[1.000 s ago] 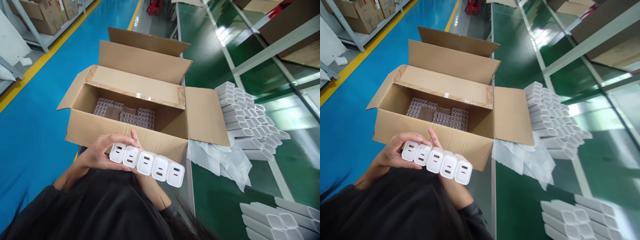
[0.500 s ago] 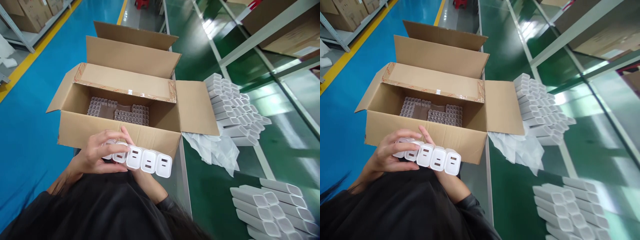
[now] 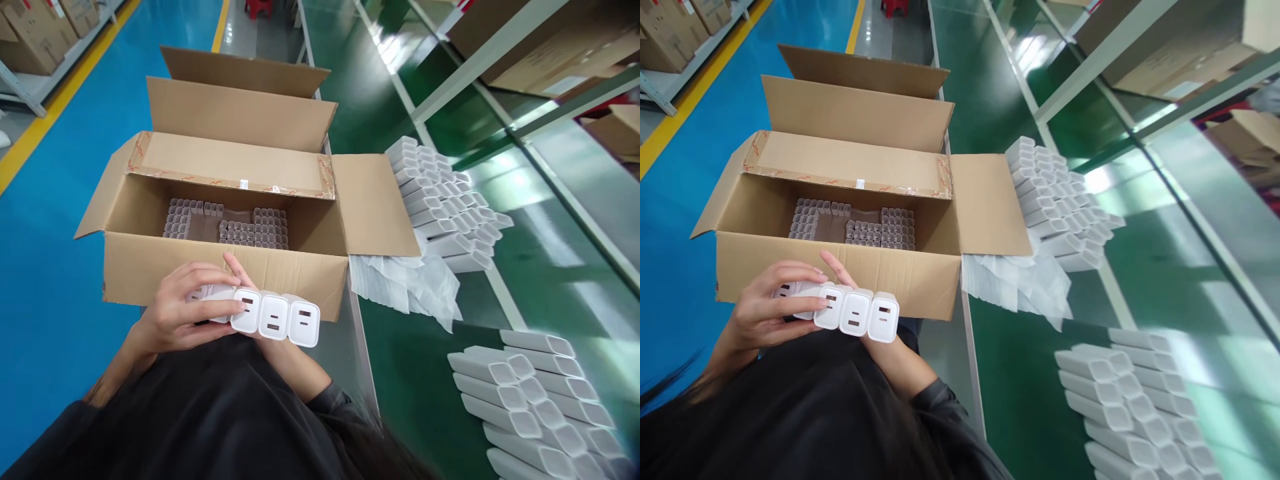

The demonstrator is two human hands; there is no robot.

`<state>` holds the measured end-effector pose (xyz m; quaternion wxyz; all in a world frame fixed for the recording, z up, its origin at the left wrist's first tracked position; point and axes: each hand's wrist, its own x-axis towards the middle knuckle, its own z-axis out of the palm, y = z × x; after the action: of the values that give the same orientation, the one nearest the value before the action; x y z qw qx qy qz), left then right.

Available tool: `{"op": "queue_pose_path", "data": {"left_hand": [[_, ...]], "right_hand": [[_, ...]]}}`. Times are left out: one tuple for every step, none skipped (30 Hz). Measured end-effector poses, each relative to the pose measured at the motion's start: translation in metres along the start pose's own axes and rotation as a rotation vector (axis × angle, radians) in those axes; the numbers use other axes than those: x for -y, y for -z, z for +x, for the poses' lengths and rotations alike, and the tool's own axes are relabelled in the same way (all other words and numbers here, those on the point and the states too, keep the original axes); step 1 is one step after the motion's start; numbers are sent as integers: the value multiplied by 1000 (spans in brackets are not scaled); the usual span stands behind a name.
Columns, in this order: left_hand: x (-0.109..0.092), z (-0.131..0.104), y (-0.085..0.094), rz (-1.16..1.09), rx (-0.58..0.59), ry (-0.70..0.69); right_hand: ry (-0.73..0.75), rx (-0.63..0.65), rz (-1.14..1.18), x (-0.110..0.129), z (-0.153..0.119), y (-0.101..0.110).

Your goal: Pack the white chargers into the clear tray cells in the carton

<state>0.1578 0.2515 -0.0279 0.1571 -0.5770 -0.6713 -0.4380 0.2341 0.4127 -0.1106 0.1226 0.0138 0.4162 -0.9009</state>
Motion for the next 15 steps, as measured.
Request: {"op": "queue_pose_path", "data": {"left_hand": [[0, 0, 0, 21, 5, -6], [-1, 0, 1, 47, 7, -9], [-1, 0, 1, 72, 10, -9], [-1, -1, 1, 93, 12, -8], [-2, -1, 1, 109, 17, -9], [-3, -1, 0, 122, 24, -11], [-3, -1, 0, 130, 30, -11], [-4, -1, -1, 135, 33, -12], [-4, -1, -1, 136, 35, -14], [-4, -1, -2, 136, 37, -15], [-5, -1, -2, 135, 39, -13], [-5, 0, -3, 136, 41, -13], [-4, 0, -3, 138, 43, -11], [-4, 0, -4, 139, 47, -11], [-4, 0, -4, 140, 47, -10]], "right_hand": [[8, 35, 29, 1, 0, 0], [12, 58, 50, 1, 1, 0], [12, 72, 64, 1, 2, 1], [8, 79, 79, 1, 3, 1], [7, 82, 100, 1, 4, 2], [8, 85, 125, 1, 5, 3], [12, 90, 148, 2, 5, 3], [14, 96, 164, 2, 6, 2], [16, 100, 170, 3, 7, 2], [16, 102, 171, 3, 7, 1], [14, 105, 170, 4, 7, 0], [13, 108, 173, 4, 7, 0], [12, 111, 176, 4, 8, -1], [11, 109, 177, 3, 8, -1], [11, 103, 174, 2, 8, -1]]}}
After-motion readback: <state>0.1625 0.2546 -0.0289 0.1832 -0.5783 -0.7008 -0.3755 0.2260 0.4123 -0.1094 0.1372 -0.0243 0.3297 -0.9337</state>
